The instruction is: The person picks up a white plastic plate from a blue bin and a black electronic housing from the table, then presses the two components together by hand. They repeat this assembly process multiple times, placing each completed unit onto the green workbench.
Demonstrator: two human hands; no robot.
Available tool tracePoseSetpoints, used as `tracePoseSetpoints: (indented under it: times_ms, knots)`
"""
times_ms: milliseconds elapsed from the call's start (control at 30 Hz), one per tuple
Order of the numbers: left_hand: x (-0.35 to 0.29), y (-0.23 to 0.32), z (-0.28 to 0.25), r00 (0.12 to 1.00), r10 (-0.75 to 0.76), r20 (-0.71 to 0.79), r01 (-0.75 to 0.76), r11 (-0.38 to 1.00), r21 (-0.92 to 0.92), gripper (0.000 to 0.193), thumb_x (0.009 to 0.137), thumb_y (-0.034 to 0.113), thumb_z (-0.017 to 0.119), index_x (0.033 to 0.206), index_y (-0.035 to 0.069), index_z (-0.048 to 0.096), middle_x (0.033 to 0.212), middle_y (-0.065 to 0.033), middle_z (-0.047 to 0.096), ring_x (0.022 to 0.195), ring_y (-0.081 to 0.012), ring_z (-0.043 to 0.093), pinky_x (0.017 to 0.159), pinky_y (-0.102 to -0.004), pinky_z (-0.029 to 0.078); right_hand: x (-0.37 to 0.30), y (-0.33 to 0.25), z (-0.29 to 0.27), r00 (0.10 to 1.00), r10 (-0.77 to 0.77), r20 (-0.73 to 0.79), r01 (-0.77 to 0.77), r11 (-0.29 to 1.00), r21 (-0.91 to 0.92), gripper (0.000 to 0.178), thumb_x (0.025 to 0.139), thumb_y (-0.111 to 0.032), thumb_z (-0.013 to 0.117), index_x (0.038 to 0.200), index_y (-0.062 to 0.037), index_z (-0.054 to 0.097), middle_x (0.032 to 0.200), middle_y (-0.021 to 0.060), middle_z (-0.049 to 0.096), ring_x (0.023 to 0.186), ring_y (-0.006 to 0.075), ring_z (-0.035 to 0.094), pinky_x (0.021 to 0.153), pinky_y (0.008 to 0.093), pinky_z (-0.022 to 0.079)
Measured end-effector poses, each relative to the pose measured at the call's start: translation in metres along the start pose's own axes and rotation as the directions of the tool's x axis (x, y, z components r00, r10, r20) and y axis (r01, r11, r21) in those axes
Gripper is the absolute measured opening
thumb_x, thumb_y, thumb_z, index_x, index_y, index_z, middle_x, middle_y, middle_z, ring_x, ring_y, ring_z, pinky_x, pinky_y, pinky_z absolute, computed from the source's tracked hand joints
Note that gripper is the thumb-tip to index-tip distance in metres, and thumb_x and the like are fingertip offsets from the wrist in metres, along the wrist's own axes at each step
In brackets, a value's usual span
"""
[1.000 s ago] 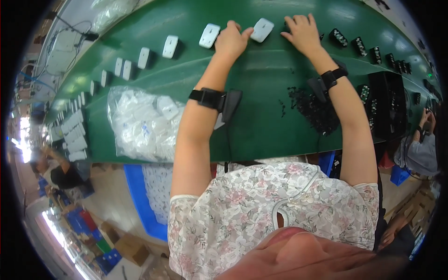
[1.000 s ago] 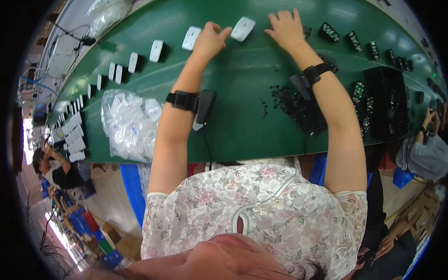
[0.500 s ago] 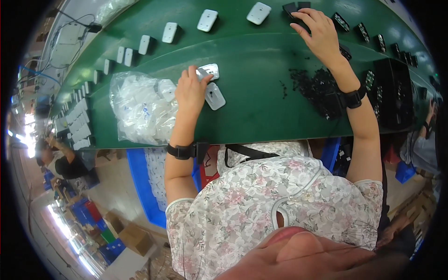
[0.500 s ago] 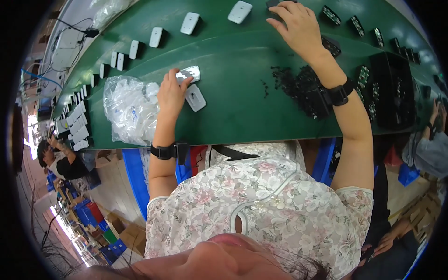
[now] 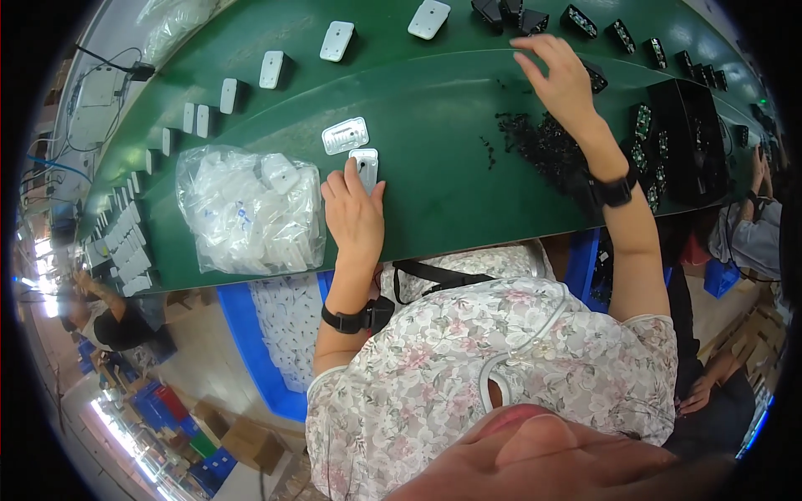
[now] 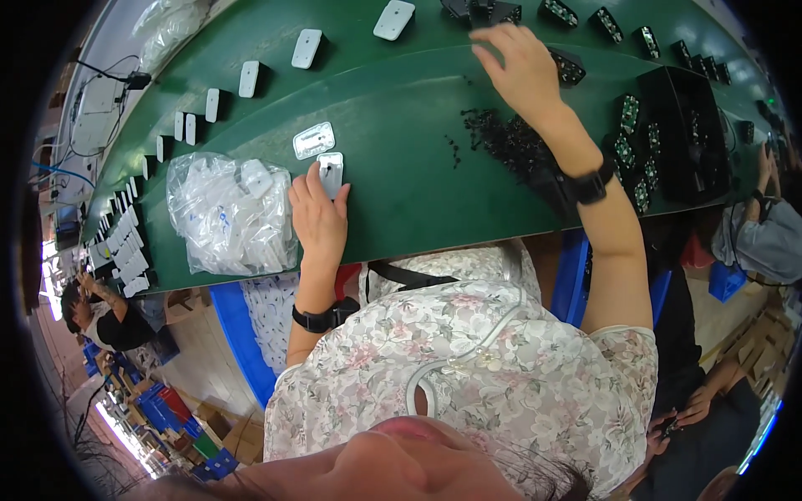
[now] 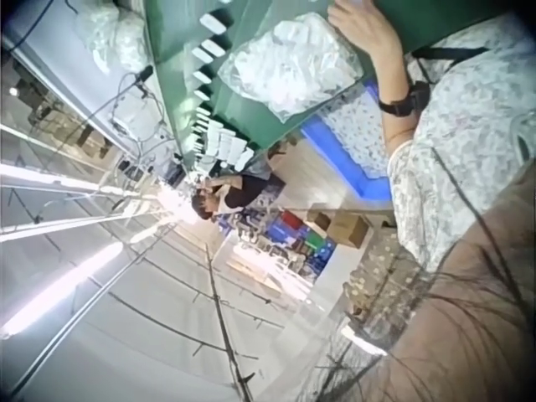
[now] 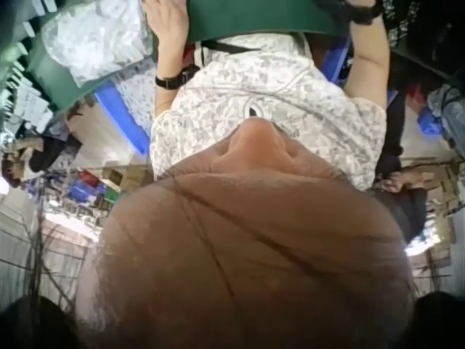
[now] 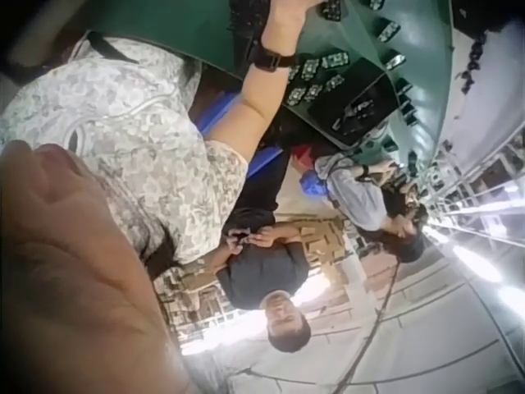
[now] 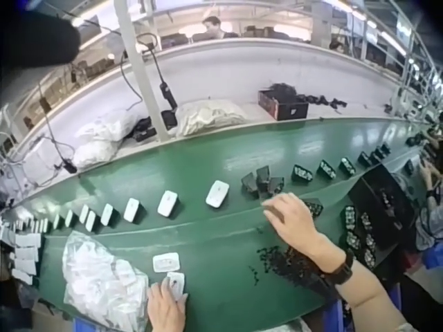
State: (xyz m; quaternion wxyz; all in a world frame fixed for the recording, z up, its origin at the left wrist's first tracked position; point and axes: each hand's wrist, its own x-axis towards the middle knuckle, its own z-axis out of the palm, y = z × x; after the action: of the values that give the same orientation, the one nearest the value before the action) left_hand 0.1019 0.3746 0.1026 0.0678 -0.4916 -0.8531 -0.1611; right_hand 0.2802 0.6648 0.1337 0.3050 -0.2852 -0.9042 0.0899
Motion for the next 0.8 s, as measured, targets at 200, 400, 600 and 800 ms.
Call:
tracePoseSetpoints:
  times_ms: [200,400,600,800]
  knots:
    - [-0.012,-0.002,-0.011,0.999,-0.027,-0.017,0.021,0.953,-0.303,0.061,0.071,0.002,0.072,0.126,0.000,0.045,0.112,-0.0202,0.050,0.104,-0.0394,0.046,0.091,-0.0467,0.039,0.084,0.019,0.026,0.996,-0.084,0.007,0.084,0.996,0.001,0.036,0.080,-0.029,0.066,0.109,-0.0081,0.060,0.112,0.0143,0.058,0.109,0.0308,0.053,0.095,0.0419,0.042]
    - [0.016,0.036,-0.006,0.971,0.238,-0.038,-0.233,0.886,-0.402,0.059,0.068,-0.003,0.071,0.122,0.003,0.049,0.115,-0.0178,0.050,0.107,-0.0380,0.047,0.091,-0.0458,0.039,0.120,0.031,0.049,0.880,0.116,0.461,0.097,0.905,-0.413,0.027,0.081,-0.025,0.063,0.102,-0.0076,0.064,0.105,0.0188,0.062,0.094,0.0330,0.061,0.081,0.0434,0.050]
    - [0.052,0.046,-0.004,0.963,0.260,-0.065,-0.263,0.864,-0.431,0.068,0.066,0.003,0.075,0.128,0.004,0.048,0.122,-0.0159,0.048,0.108,-0.0364,0.047,0.092,-0.0453,0.040,0.092,0.013,0.025,0.770,0.326,0.548,-0.637,0.438,0.634,0.027,0.083,-0.019,0.065,0.105,-0.0042,0.062,0.098,0.0101,0.063,0.087,0.0227,0.062,0.077,0.0346,0.051]
    - [0.093,0.078,-0.008,0.883,0.307,-0.355,-0.461,0.710,-0.533,0.056,0.066,0.003,0.075,0.120,0.012,0.061,0.116,-0.0112,0.054,0.099,-0.0311,0.053,0.079,-0.0379,0.049,0.018,-0.075,-0.002,0.726,0.259,0.637,-0.683,0.163,0.712,0.029,0.094,-0.037,0.057,0.102,-0.0092,0.060,0.078,-0.0062,0.055,0.066,0.0031,0.051,0.055,0.0179,0.038]
